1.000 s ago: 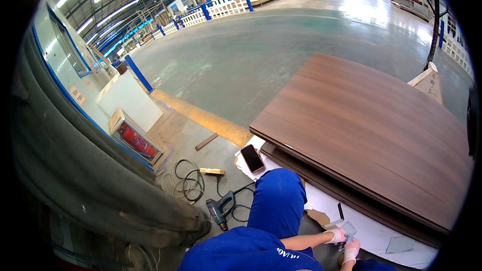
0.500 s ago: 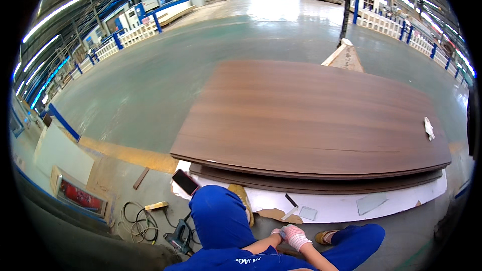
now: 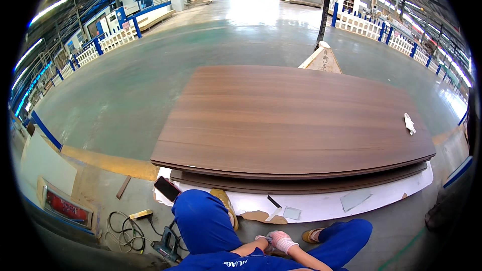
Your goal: The person sits on the floor and uses a utility knife to trim the edges of stacked wooden panels. They repeatedly scrape and wipe the panel edges, occasionally adjusting the panels and using a cloth to clean the surface.
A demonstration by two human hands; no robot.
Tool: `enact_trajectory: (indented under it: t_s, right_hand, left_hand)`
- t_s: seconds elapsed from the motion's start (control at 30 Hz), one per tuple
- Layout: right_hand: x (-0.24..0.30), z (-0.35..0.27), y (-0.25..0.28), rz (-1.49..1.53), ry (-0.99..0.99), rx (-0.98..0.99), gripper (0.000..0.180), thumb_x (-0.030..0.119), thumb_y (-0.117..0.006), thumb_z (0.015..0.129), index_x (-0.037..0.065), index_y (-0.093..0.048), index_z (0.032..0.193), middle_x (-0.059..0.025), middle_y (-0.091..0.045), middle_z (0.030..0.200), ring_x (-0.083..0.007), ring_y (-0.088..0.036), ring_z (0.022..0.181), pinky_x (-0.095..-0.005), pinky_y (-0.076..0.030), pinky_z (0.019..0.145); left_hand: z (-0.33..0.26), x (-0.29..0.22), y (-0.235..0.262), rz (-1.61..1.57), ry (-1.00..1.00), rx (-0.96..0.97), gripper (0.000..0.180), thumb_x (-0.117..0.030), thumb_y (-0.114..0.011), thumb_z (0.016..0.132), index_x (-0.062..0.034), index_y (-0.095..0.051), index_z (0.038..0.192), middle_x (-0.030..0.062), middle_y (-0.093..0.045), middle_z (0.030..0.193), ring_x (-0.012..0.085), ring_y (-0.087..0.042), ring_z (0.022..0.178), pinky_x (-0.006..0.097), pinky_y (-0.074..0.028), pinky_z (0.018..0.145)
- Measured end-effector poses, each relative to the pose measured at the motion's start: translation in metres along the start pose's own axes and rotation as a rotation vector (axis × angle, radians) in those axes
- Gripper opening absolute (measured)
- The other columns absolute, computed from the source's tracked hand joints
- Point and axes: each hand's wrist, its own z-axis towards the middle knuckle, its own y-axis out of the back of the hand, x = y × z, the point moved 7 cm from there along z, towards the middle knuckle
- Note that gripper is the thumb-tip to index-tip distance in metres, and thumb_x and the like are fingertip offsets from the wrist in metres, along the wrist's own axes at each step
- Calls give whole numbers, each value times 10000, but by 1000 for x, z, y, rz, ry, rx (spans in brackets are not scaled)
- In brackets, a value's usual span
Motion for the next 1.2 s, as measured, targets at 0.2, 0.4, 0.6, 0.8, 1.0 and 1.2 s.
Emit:
enact_trajectory:
  t_s: [0.2, 0.4, 0.6, 0.8, 1.0, 1.2]
  right_hand:
    - [-27, 13, -3, 199, -217, -306, 226, 229, -580, 788, 75, -686, 915, -158, -675, 939, -316, -655, 844, -400, -513, 761]
    - [-39, 0, -6, 718, 49, -418, 232, 186, -527, 813, 23, -650, 921, -115, -667, 805, -242, -636, 721, -349, -488, 619]
    - [-60, 25, -90, 2018, -288, 331, 330, 109, -611, 780, 38, -597, 1102, -97, -665, 980, -243, -639, 844, -351, -508, 752]
    - [-31, 13, 25, 531, -82, -301, 312, 192, -641, 764, 94, -652, 1060, -144, -678, 912, -266, -655, 893, -358, -510, 784]
    - [46, 12, 48, -295, 221, -225, 127, 175, -591, 729, 65, -636, 772, -168, -652, 730, -352, -654, 722, -464, -507, 576]
    - [63, -12, 86, -301, 85, -455, 135, 181, -556, 779, 88, -653, 769, -133, -671, 779, -294, -668, 736, -431, -524, 598]
  left_hand:
    - [13, -9, 0, -32, -4, -15, 373, -330, -653, 733, -28, -665, 952, 204, -661, 953, 323, -643, 884, 419, -496, 774]
    - [31, -26, 0, -75, -29, -48, 379, -338, -659, 729, -28, -666, 947, 206, -660, 955, 321, -643, 885, 418, -496, 769]
    - [32, -18, 12, -104, 22, -78, 385, -347, -665, 725, -28, -667, 941, 208, -659, 958, 320, -644, 885, 417, -497, 764]
    - [38, -15, 17, -125, 42, -91, 391, -355, -671, 721, -28, -669, 936, 211, -658, 960, 319, -644, 885, 416, -497, 760]
    - [41, -14, 21, -149, 51, -109, 397, -363, -677, 717, -28, -670, 930, 213, -657, 963, 317, -645, 885, 415, -497, 755]
    - [44, -4, 24, -197, 87, -143, 404, -371, -683, 713, -28, -671, 925, 215, -656, 965, 316, -645, 885, 414, -498, 750]
